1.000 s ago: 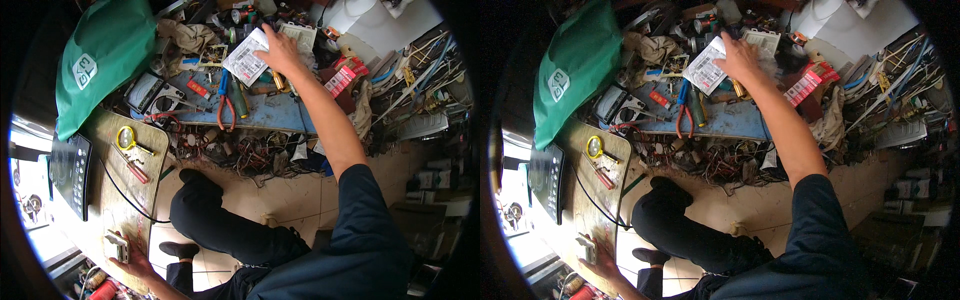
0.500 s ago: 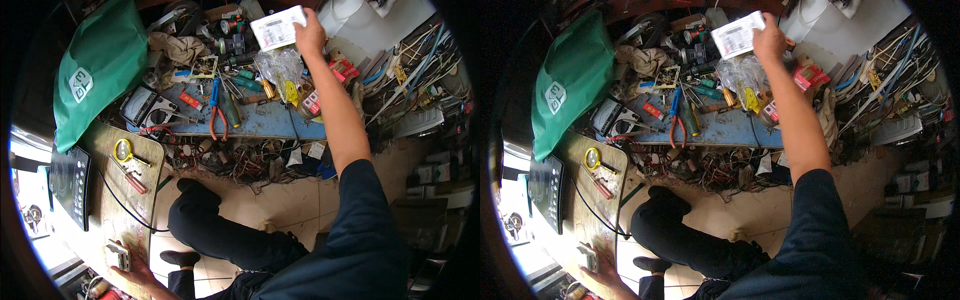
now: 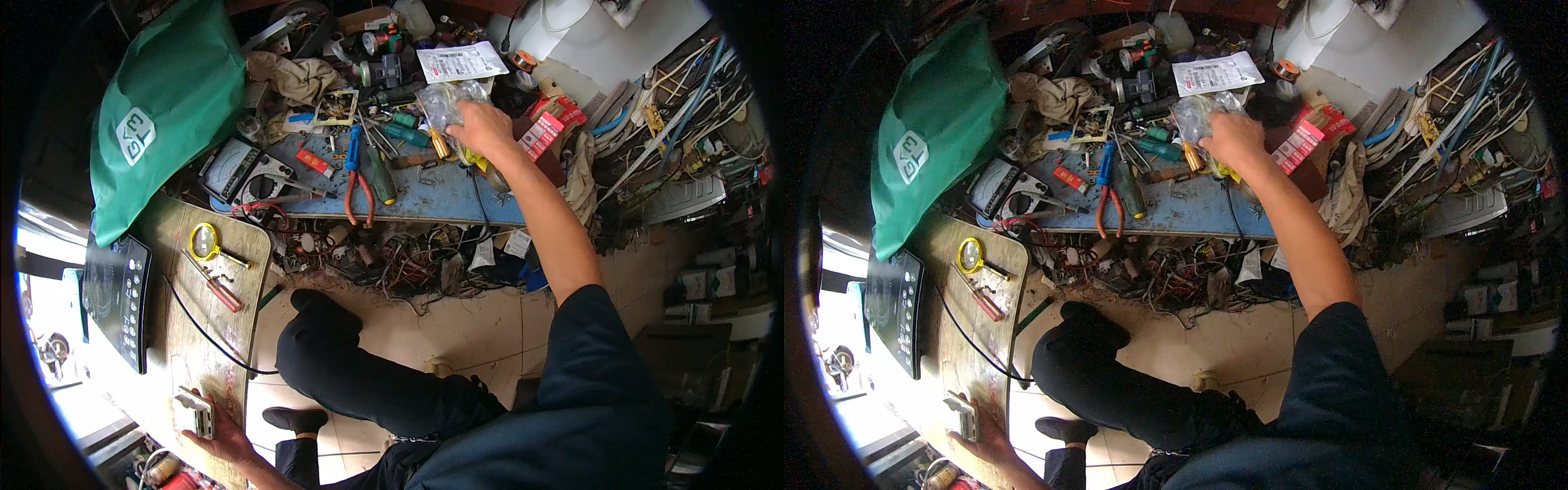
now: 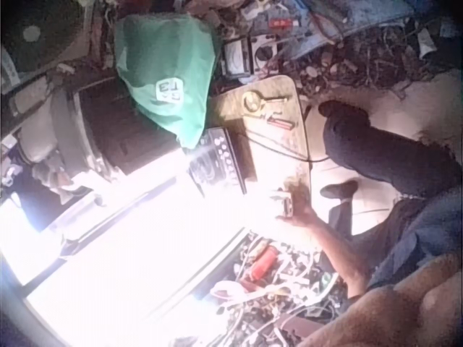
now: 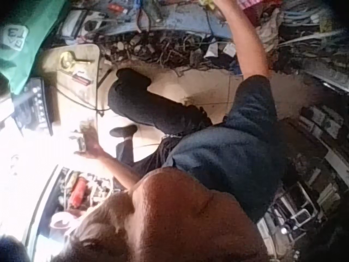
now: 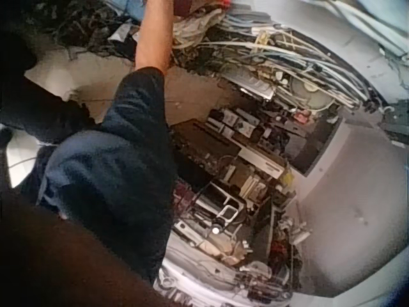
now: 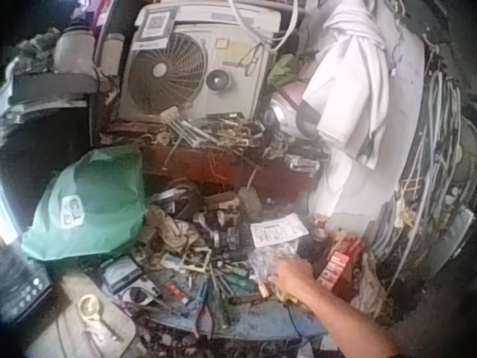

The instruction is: The person uses a multimeter to test a circuit board inside a disassembled device, then inspects a small white electronic module with a screen and ports. The person handles tools and components on a cluttered workbench.

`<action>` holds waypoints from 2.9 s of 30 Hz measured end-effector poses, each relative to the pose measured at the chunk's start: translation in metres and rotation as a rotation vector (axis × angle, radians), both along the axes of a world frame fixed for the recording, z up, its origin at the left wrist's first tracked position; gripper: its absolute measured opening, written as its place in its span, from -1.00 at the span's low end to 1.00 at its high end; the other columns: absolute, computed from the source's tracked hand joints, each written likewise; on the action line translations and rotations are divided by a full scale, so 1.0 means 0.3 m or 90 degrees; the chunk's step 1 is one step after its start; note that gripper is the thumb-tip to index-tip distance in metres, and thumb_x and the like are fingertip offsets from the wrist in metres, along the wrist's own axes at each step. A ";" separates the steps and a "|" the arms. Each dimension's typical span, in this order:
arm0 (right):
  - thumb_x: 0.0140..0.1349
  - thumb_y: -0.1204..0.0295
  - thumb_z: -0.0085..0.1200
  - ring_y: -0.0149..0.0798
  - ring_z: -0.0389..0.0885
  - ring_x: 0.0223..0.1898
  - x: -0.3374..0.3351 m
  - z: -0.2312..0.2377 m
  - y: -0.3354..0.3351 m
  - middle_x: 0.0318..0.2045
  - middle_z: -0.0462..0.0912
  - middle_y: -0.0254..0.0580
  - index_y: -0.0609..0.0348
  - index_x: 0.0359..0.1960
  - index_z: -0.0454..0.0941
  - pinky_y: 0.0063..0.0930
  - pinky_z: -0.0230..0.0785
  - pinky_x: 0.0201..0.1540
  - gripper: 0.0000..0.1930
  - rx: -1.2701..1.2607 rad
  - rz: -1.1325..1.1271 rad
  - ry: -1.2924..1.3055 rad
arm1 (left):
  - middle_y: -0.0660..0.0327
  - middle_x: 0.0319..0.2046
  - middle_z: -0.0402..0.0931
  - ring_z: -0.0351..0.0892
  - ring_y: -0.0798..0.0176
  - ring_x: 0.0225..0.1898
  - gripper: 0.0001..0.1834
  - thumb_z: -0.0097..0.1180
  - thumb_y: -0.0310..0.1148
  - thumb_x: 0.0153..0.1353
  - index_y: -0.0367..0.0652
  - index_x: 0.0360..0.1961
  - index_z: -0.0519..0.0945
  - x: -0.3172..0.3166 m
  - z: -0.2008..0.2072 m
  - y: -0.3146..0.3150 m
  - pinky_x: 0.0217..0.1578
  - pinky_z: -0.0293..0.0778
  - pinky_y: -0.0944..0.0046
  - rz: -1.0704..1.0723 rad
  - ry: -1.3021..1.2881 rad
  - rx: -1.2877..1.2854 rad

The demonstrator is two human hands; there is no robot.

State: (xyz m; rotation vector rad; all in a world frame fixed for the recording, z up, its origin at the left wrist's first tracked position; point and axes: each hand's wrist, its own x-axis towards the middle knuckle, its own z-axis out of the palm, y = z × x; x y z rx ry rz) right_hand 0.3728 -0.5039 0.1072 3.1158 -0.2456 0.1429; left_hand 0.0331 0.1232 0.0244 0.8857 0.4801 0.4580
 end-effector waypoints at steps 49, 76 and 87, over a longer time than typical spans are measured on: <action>0.24 0.35 0.25 0.11 0.73 -0.31 -0.132 -0.196 0.448 -0.32 0.72 -0.10 0.12 -0.05 0.64 0.01 0.57 -0.27 -0.73 0.092 0.300 -0.131 | -0.17 0.44 0.28 0.59 -0.17 0.22 -0.09 -0.06 0.22 0.48 -0.20 0.58 0.05 -0.008 0.004 0.012 0.17 0.66 0.00 0.008 -0.031 -0.058; 0.23 0.40 0.09 -0.02 0.67 -0.13 -0.094 -0.117 0.472 -0.18 0.50 -0.06 0.08 -0.01 0.67 -0.13 0.59 -0.24 -0.70 0.000 0.393 -0.082 | -0.19 0.43 0.29 0.61 -0.17 0.20 -0.12 -0.06 0.22 0.49 -0.18 0.57 0.09 -0.022 -0.011 0.024 0.14 0.66 -0.03 -0.024 -0.074 -0.053; 0.27 0.07 0.29 0.13 0.58 0.15 -0.070 -0.117 0.746 0.18 0.54 0.09 0.26 0.20 0.50 -0.04 0.51 0.16 -0.39 0.222 0.445 -0.206 | -0.24 0.38 0.34 0.64 -0.22 0.15 -0.12 -0.07 0.23 0.49 -0.18 0.56 0.10 -0.019 -0.011 0.028 0.12 0.68 -0.06 -0.003 -0.080 -0.064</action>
